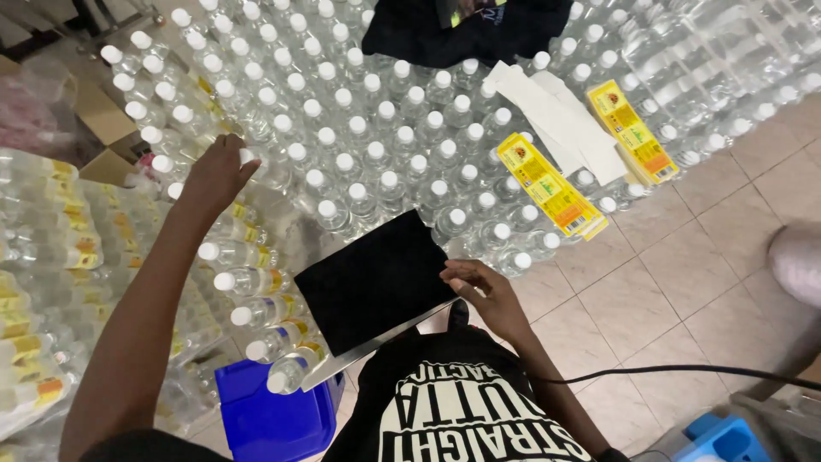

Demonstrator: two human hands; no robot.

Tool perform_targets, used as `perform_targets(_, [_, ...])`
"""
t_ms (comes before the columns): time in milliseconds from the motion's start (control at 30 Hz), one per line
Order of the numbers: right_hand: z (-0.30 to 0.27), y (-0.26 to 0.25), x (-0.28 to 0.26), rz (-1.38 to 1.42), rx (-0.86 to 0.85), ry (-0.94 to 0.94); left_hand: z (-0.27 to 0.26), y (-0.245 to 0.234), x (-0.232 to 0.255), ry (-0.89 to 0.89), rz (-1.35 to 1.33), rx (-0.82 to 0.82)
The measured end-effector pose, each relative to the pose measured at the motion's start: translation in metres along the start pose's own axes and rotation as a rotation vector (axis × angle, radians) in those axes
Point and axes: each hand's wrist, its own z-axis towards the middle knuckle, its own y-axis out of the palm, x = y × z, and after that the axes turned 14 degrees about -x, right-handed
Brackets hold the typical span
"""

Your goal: The person is manually peeling adhesive labels from a strip and applying them to clear plastic water bottles.

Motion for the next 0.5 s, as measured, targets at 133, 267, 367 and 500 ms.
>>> perform_targets(133, [-0.013, -0.062, 0.011, -0.139, 0.130, -0.079, -0.076, -0.027, 0.049, -0.017, 0.312, 0.156])
perform_targets(267, [-0.017, -0.126, 0.018, -0.870, 0.435, -0.390, -0.162, -0.081, 0.135, 0.040, 0.100, 0.230])
perform_targets(367, [-0.019, -0.154, 0.004, -1.120, 0.408, -0.444, -0.185, -0.069, 0.164, -0.062, -0.398, 0.161])
perform_targets(500, [-0.013, -0.169, 0.006, -1.211, 0.311, -0.404, -0.173, 0.007, 0.167, -0.134, -0.855, 0.114])
